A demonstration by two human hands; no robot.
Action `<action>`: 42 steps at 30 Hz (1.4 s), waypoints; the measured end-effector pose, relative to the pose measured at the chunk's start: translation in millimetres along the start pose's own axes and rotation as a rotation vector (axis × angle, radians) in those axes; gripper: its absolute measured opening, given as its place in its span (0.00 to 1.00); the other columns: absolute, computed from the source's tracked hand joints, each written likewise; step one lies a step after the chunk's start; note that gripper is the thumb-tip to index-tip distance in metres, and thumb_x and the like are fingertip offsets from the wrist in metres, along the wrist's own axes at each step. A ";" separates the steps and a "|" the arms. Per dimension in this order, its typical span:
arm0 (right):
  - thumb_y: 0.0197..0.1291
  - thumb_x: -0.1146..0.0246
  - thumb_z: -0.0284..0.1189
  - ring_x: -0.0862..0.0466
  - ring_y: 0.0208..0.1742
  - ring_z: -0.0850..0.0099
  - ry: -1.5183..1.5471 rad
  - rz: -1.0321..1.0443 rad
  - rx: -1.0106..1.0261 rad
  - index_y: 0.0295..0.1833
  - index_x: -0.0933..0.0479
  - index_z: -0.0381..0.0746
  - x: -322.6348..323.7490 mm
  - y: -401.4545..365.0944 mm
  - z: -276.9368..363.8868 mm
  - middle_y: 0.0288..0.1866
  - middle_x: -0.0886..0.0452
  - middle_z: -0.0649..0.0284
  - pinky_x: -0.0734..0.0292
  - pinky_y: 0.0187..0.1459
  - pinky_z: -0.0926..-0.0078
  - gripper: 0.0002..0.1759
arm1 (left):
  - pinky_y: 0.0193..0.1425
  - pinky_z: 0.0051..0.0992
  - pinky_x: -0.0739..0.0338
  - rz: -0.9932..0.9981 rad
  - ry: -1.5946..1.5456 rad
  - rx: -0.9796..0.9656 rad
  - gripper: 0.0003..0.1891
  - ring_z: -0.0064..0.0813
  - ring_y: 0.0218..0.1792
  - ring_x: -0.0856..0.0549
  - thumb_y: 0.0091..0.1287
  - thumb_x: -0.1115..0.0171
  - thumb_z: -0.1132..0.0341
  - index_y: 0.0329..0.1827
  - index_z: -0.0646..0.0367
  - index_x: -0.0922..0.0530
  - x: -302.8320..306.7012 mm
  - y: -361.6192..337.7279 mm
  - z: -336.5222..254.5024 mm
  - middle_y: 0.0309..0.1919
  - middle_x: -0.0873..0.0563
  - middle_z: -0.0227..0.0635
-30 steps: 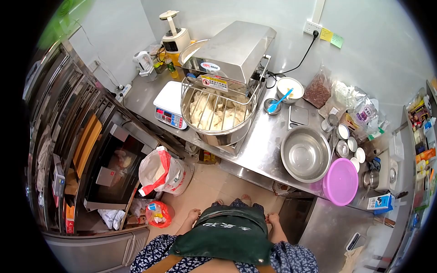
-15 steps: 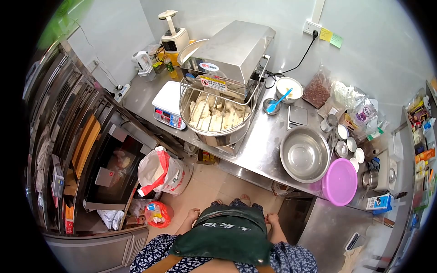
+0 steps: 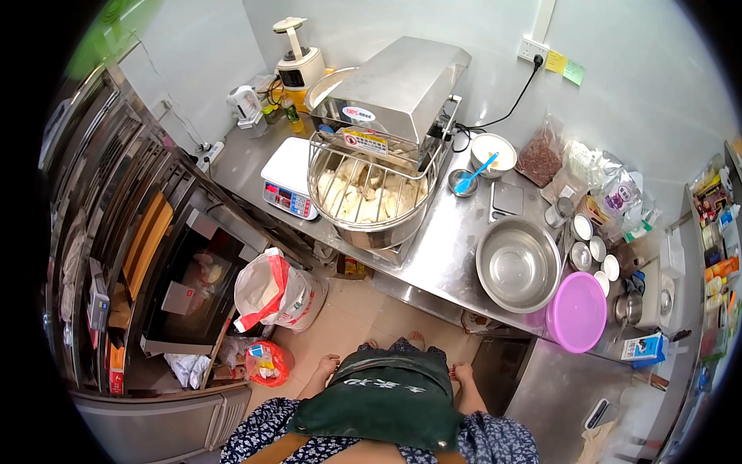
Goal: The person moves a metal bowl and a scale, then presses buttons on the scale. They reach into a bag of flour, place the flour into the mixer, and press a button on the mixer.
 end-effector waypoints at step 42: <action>0.58 0.50 0.28 0.20 0.21 0.71 0.150 -0.156 -0.013 0.33 0.24 0.30 -10.9 -30.4 -57.6 0.25 0.21 0.59 0.22 0.24 0.74 0.13 | 0.21 0.23 0.32 0.193 0.054 -0.053 0.15 0.25 0.21 0.25 0.53 0.47 0.74 0.45 0.64 0.24 17.8 -21.9 -15.3 0.27 0.20 0.39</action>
Point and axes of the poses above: each hand's wrist, its own y-axis towards the middle knuckle, its own x-axis out of the back of the hand, z = x × y, the point moved 8 cm from there along y, towards the middle knuckle
